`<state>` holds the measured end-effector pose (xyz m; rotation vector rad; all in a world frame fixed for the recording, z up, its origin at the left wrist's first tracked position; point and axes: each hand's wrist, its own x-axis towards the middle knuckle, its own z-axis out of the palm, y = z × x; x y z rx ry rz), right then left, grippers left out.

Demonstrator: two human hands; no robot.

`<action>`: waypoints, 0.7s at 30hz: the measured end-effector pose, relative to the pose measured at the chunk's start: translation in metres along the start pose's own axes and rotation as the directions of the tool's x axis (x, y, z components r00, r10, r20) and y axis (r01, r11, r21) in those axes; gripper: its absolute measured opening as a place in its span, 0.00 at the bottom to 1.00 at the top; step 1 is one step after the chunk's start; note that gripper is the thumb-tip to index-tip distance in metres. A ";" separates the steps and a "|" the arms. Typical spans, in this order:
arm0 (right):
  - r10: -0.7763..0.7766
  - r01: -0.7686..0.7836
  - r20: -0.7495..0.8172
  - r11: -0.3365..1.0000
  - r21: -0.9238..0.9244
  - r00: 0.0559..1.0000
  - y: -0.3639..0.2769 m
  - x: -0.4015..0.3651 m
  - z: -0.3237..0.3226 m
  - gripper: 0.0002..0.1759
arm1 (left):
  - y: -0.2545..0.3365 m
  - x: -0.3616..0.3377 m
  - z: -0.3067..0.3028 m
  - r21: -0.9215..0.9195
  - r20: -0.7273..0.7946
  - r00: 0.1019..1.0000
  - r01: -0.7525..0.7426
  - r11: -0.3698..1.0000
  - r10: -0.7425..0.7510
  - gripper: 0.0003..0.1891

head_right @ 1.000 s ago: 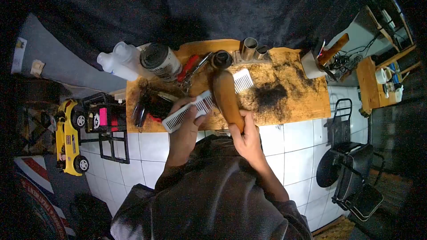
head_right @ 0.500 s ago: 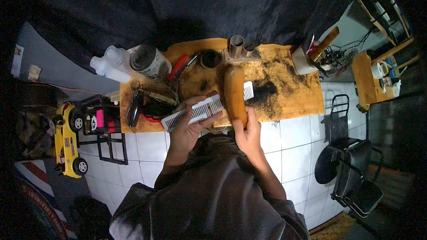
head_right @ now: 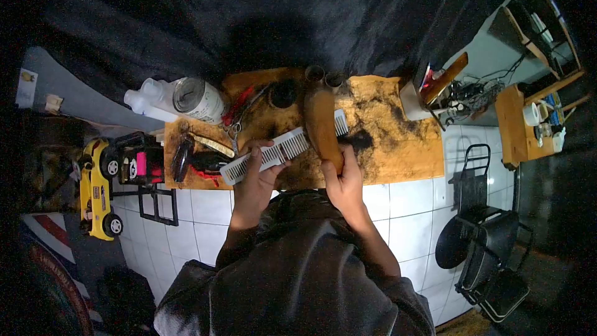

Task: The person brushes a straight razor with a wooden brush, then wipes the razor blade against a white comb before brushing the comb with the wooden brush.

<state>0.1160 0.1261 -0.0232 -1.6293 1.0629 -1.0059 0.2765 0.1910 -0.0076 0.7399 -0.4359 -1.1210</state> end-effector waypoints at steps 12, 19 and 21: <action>-0.024 0.047 -0.134 0.984 0.170 0.991 0.032 0.013 -0.056 0.09 | -0.028 0.033 0.044 0.180 -0.171 0.985 0.028 0.983 0.003 0.10; 0.037 -0.031 0.086 0.997 -0.073 0.996 0.061 0.008 -0.080 0.13 | -0.039 0.033 0.058 0.086 -0.160 0.976 -0.136 0.987 0.148 0.12; 0.053 -0.035 0.147 0.991 -0.127 0.988 0.068 0.000 -0.086 0.13 | -0.032 0.035 0.060 0.123 -0.148 0.977 -0.137 0.983 0.155 0.13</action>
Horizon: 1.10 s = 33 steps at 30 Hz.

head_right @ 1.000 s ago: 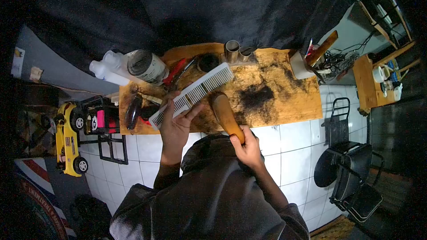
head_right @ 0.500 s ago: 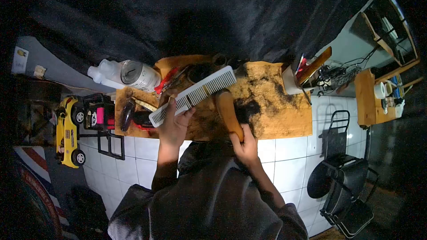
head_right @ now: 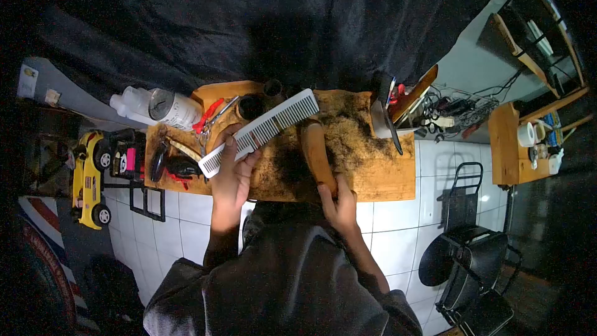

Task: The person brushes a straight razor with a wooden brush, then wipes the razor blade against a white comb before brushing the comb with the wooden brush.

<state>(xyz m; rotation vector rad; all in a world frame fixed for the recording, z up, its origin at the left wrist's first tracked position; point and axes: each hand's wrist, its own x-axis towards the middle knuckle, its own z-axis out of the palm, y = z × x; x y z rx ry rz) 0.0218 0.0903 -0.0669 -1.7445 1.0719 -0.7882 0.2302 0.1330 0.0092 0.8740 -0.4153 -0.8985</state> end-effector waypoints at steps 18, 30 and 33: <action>-0.008 0.006 0.023 0.996 0.091 1.000 -0.001 0.018 -0.012 0.17 | 0.003 0.009 -0.007 0.059 -0.014 0.999 0.054 0.997 -0.053 0.14; -0.127 0.128 0.013 0.988 -0.090 0.992 0.006 0.023 -0.005 0.17 | 0.010 0.012 0.001 -0.101 -0.049 0.994 0.093 0.991 -0.098 0.20; -0.040 0.041 -0.028 0.999 0.025 0.999 0.012 0.022 -0.010 0.17 | 0.007 0.012 0.003 0.033 -0.019 0.995 0.100 0.994 -0.099 0.19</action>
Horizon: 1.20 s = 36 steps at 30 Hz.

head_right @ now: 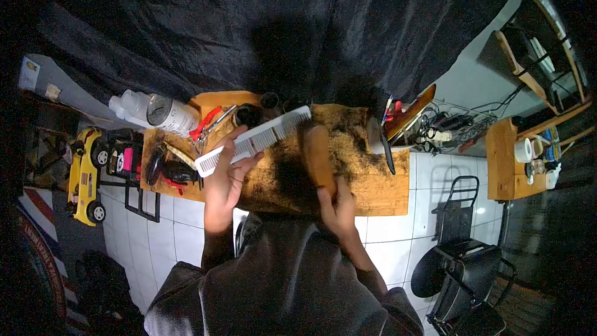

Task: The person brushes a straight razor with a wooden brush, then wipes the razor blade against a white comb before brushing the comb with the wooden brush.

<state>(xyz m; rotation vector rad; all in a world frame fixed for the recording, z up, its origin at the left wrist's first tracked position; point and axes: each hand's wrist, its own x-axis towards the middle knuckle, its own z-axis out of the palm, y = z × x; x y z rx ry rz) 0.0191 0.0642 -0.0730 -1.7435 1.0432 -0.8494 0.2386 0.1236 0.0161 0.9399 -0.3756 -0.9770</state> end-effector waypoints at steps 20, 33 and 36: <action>0.167 -0.173 0.046 0.939 0.297 0.985 -0.037 0.030 -0.013 0.16 | -0.014 -0.002 0.006 -0.070 0.143 0.985 0.112 0.991 -0.101 0.14; 0.016 -0.016 0.001 0.997 0.074 1.000 -0.029 0.024 -0.012 0.16 | -0.008 0.008 0.006 -0.077 0.038 0.999 0.031 0.997 -0.028 0.14; 0.089 -0.088 -0.015 0.992 0.094 0.996 -0.042 0.035 -0.015 0.19 | -0.010 0.003 0.008 -0.156 0.163 0.985 0.087 0.984 -0.061 0.13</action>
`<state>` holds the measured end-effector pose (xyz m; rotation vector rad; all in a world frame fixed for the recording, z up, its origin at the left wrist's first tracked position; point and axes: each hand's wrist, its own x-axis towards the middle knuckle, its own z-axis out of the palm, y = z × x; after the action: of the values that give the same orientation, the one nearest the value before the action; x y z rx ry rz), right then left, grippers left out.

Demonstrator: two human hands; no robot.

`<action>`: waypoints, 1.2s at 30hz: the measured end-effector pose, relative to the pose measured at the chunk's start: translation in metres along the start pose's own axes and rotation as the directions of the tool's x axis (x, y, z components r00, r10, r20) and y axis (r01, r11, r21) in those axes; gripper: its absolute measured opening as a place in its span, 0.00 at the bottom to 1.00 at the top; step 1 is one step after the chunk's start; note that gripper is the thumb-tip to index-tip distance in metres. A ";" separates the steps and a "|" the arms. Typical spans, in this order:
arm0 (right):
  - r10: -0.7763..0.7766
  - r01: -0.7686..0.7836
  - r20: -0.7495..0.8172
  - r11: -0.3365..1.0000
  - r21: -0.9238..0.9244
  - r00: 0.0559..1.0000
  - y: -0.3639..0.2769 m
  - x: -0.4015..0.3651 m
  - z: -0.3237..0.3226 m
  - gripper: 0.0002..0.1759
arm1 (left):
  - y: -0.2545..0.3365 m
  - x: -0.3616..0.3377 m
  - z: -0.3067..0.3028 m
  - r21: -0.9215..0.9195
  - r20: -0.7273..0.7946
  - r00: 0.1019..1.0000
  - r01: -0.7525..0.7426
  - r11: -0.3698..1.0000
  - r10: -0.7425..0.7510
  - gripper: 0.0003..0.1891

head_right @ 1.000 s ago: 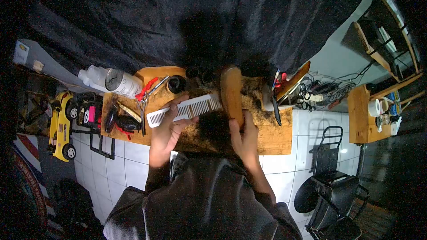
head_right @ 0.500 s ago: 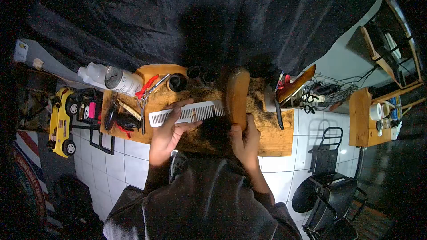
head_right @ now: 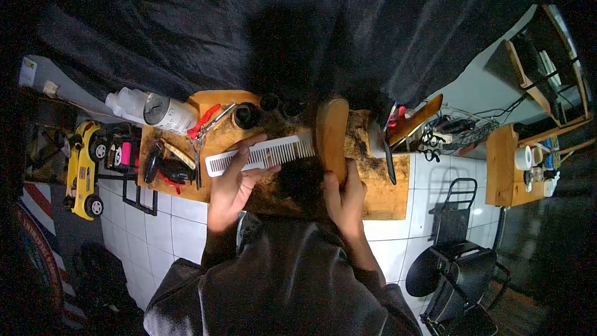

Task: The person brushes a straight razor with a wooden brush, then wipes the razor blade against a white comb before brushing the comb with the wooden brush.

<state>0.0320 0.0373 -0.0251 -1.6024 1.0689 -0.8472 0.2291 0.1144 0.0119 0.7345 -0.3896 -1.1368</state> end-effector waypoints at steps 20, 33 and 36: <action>-0.155 0.157 0.104 0.988 -0.012 0.982 0.028 -0.018 0.018 0.16 | 0.001 0.010 -0.004 -0.130 -0.077 0.997 -0.037 0.991 0.027 0.17; -0.265 0.282 0.114 0.945 -0.167 0.957 0.038 -0.017 0.014 0.25 | -0.008 0.010 0.005 -0.083 -0.018 1.000 0.023 0.996 -0.024 0.19; -0.185 0.203 0.149 0.973 -0.114 0.971 0.028 -0.025 0.011 0.25 | -0.006 0.011 0.004 -0.067 -0.062 0.997 0.034 0.997 -0.039 0.19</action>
<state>0.0263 0.0612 -0.0560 -1.8695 0.8937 -0.7956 0.2270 0.1022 0.0095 0.7205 -0.2854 -1.1527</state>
